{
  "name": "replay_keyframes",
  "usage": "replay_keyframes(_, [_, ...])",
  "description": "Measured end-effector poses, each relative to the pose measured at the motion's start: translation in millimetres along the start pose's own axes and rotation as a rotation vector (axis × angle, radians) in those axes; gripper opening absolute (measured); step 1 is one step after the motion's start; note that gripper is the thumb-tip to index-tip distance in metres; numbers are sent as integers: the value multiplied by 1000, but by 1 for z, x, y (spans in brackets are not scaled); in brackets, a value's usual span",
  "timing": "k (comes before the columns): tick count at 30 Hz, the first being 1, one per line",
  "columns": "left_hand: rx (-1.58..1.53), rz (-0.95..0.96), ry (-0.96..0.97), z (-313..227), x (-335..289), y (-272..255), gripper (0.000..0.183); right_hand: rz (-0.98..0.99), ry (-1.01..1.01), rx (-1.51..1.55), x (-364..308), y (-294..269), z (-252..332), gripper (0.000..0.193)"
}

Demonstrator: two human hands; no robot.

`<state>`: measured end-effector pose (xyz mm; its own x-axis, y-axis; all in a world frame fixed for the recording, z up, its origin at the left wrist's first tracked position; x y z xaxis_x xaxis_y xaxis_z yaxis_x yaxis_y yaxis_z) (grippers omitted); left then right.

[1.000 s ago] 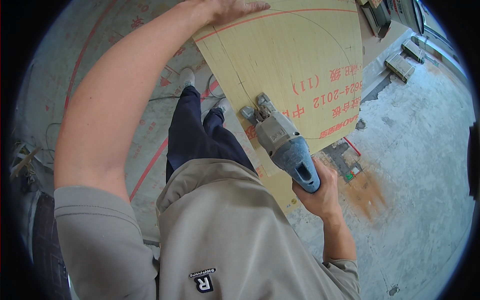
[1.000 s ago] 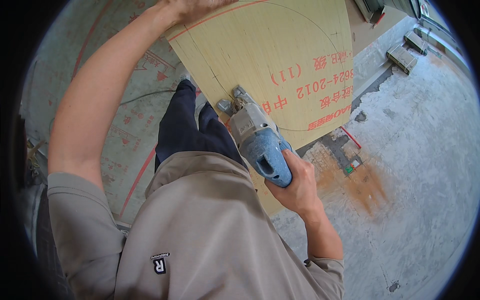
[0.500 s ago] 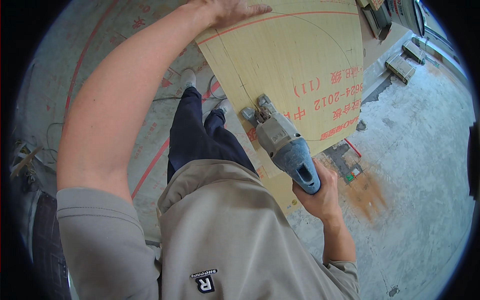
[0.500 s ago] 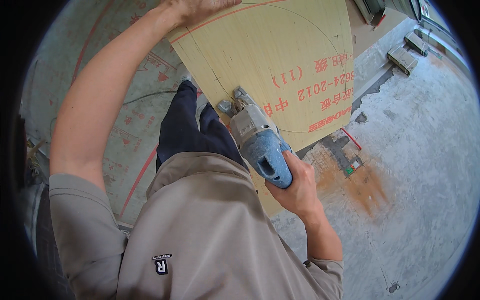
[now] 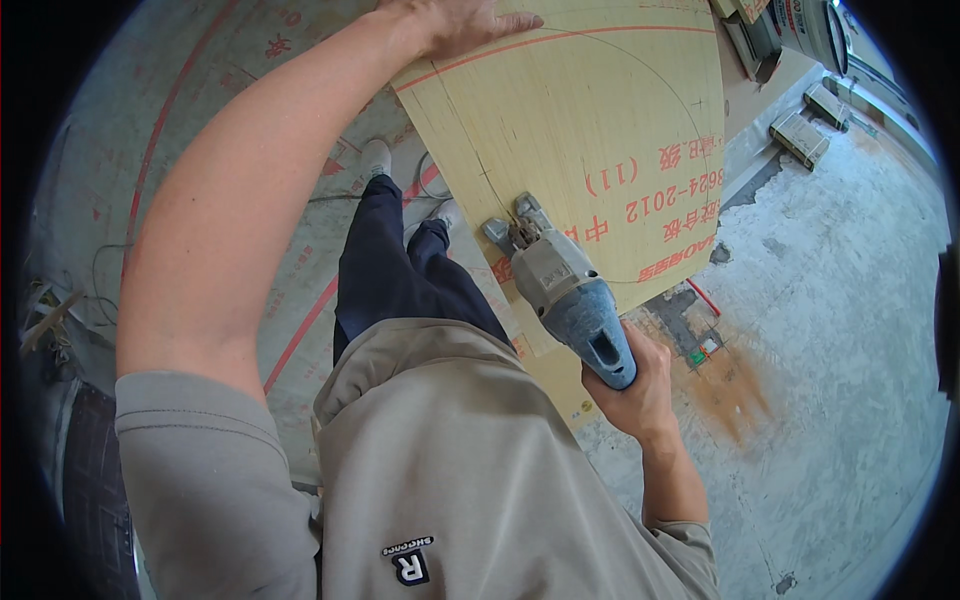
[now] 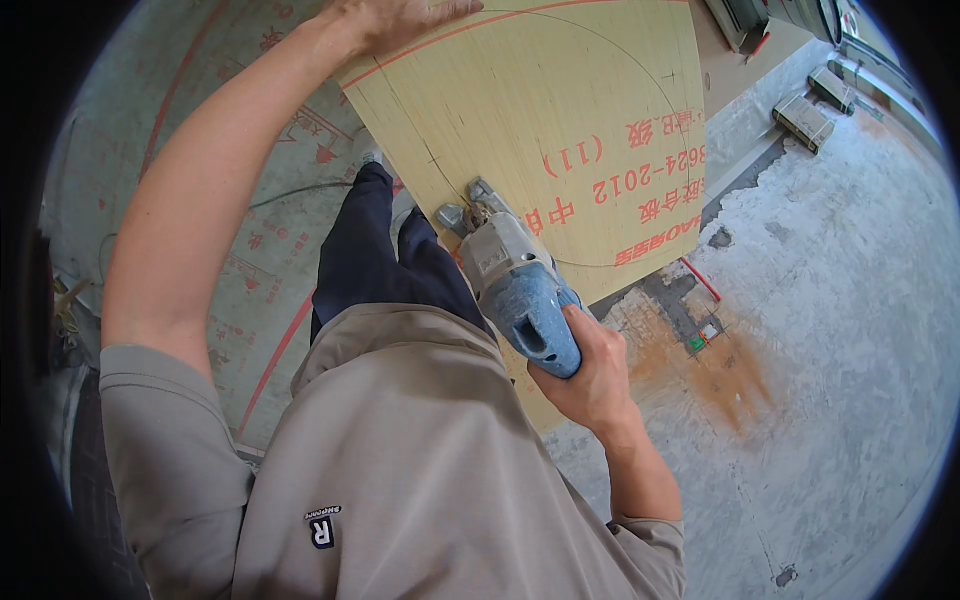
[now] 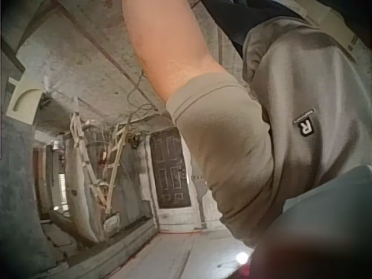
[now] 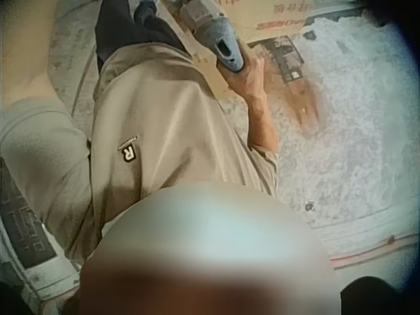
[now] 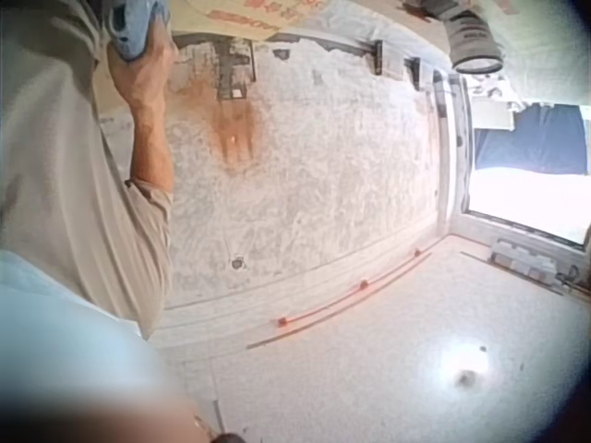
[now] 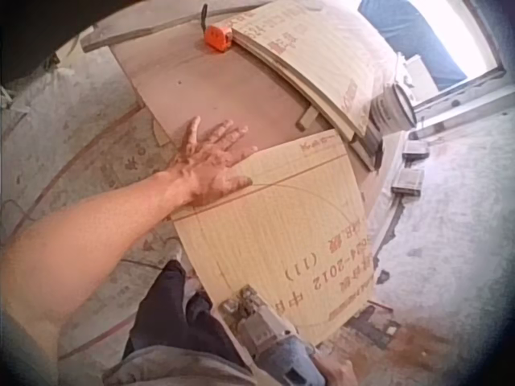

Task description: Cutting a curved shape from a plywood board using an electric jigsaw.

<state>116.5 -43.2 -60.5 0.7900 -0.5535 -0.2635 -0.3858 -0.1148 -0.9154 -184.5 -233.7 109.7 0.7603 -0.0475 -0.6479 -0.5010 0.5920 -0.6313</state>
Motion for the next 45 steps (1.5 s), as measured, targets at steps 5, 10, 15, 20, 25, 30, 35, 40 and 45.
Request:
replay_keyframes(5, [-137,-28,107,3,-1,2,75,-3,-20,9,3,0,6,28])
replay_keyframes(10, [-292,-53,212,12,-6,8,75,2,-18,7,4,0,8,28])
replay_keyframes(15, [-266,-61,201,11,-11,5,75,-4,-13,14,5,0,10,28])
replay_keyframes(20, [3,-37,10,0,0,6,75,-11,-9,12,6,1,12,28])
replay_keyframes(25, [7,6,12,-5,-2,-6,74,-22,6,30,6,1,12,28])
replay_keyframes(30, [4,19,2,-3,-3,-8,74,-17,-7,36,9,1,16,28])
replay_keyframes(35, [-126,-65,99,-1,-4,-1,74,-38,3,50,10,1,19,26])
replay_keyframes(40, [-44,-119,31,12,7,29,74,-42,14,37,11,1,21,20])
replay_keyframes(45, [-32,-74,22,4,6,17,74,-54,19,39,12,1,23,19])
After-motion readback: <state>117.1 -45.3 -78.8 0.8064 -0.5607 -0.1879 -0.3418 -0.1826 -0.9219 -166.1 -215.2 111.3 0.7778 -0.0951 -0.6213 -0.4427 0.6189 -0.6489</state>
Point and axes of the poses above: each hand's wrist, its own x-axis towards the middle knuckle, its own y-axis out of the palm, z = x × y, the point moved 4 cm from there along x, towards the middle knuckle, and after that the axes turned 2 degrees about -z, right-handed, at the moved point
